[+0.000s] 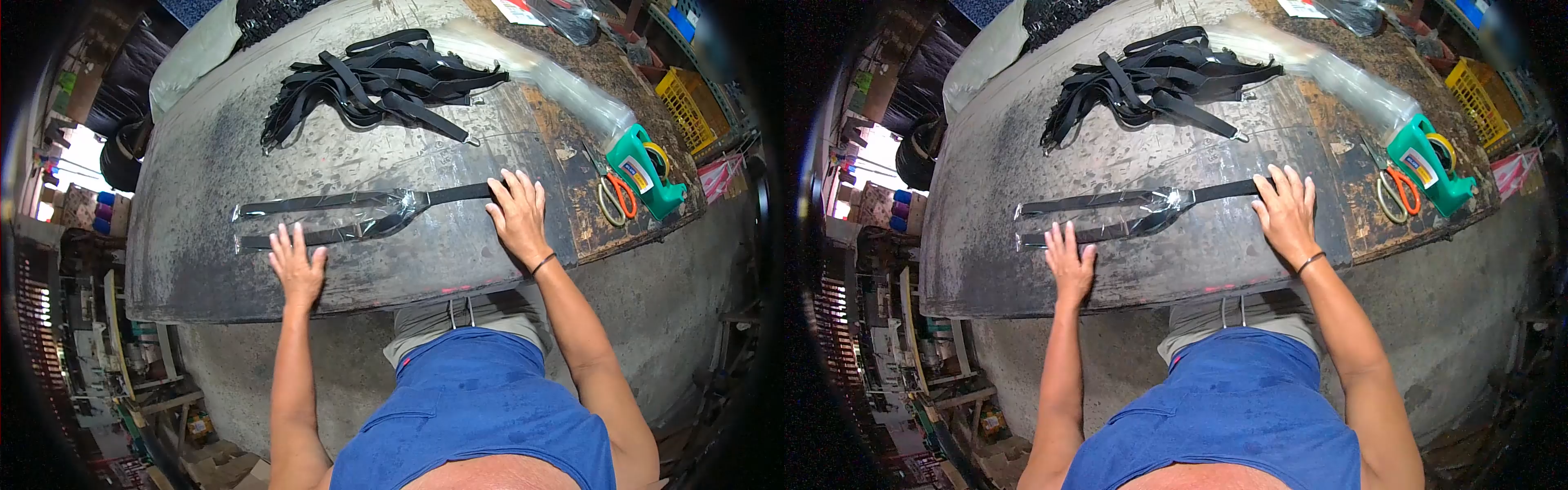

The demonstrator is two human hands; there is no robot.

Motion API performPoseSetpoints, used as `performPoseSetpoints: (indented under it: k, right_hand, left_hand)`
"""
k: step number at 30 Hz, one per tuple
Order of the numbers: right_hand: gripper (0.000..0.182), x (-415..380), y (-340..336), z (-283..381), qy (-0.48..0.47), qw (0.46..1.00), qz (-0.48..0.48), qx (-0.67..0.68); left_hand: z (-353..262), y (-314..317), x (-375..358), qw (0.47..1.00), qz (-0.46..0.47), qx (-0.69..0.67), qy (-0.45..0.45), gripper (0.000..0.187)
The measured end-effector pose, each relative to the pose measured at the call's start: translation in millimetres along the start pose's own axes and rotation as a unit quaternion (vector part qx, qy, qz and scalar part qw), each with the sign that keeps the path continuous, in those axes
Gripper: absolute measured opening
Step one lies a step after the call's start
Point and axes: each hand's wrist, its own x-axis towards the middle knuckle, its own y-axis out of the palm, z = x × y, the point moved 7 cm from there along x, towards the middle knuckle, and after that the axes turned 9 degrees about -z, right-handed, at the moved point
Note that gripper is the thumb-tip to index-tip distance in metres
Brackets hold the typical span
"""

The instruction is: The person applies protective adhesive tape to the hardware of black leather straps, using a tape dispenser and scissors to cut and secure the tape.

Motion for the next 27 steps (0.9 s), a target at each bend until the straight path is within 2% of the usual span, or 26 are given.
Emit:
performPoseSetpoints:
  k: [3, 5, 7, 15, 27]
  right_hand:
    - [0.035, 18, 1, 0, -0.048, 0.998, -0.046, 0.003]
    - [0.03, 27, 11, -1, -0.088, 0.995, -0.029, 0.047]
    - [0.025, 36, 15, -1, -0.107, 0.992, -0.052, 0.043]
    - [0.021, 71, 48, -7, -0.102, 0.992, -0.061, 0.041]
    - [0.025, 95, 70, -19, 0.001, 0.996, -0.086, -0.015]
  left_hand:
    - [46, 1, 0, 0.998, 0.04, 0.009, -0.054, 0.069]
    - [60, 2, 8, 0.994, 0.058, 0.01, -0.092, 0.069]
    - [62, 7, 17, 0.992, 0.072, 0.028, -0.101, 0.068]
    - [68, 26, 72, 0.988, 0.068, 0.045, -0.127, 0.068]
    - [76, 28, 98, 0.991, 0.019, 0.046, -0.127, 0.07]
